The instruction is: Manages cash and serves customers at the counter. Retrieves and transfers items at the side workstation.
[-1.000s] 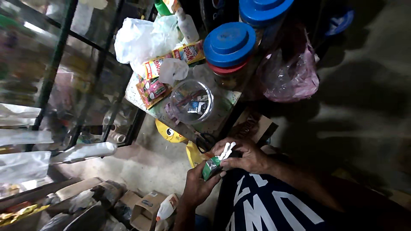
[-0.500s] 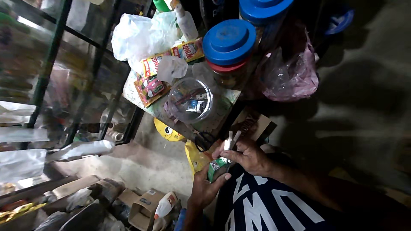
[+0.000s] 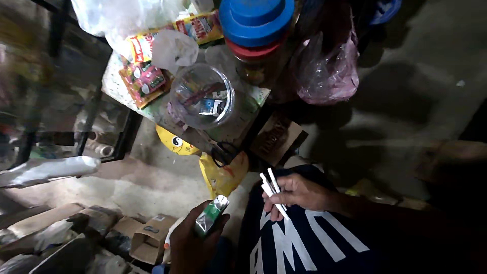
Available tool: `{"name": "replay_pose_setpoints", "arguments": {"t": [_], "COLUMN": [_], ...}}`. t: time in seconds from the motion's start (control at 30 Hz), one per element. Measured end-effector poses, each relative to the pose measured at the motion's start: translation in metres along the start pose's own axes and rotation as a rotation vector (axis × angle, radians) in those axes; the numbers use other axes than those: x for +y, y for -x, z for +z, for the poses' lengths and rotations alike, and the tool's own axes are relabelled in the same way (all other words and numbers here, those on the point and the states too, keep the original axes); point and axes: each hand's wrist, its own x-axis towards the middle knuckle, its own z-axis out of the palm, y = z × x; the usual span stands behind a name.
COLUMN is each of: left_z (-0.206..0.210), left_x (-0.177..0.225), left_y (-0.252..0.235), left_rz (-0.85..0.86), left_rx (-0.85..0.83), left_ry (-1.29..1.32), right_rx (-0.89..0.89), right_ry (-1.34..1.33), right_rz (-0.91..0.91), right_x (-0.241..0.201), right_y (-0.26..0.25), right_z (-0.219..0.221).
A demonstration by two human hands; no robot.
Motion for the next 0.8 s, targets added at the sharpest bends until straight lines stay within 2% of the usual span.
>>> {"name": "replay_pose_setpoints", "arguments": {"t": [0.17, 0.37, 0.5, 0.63, 0.8], "left_z": [0.003, -0.026, -0.02, -0.03, -0.007], "left_x": [-0.001, 0.028, 0.011, 0.022, 0.007], "left_y": [-0.005, -0.01, -0.02, -0.016, -0.023], "left_rz": [0.079, 0.234, 0.24, 0.313, 0.281], "left_rx": [-0.035, -0.07, -0.142, -0.123, -0.123], "left_ry": [-0.033, -0.193, -0.324, -0.361, -0.267], "right_rx": [-0.117, -0.092, -0.123, -0.079, 0.009], "right_ry": [-0.035, -0.037, -0.091, -0.088, -0.071], "right_rz": [-0.07, -0.125, -0.1, -0.176, -0.271], "right_x": [0.013, 0.015, 0.02, 0.019, 0.011], "right_y": [0.003, 0.004, -0.002, -0.007, -0.016], "right_z": [-0.008, -0.013, -0.015, -0.009, 0.001]}}
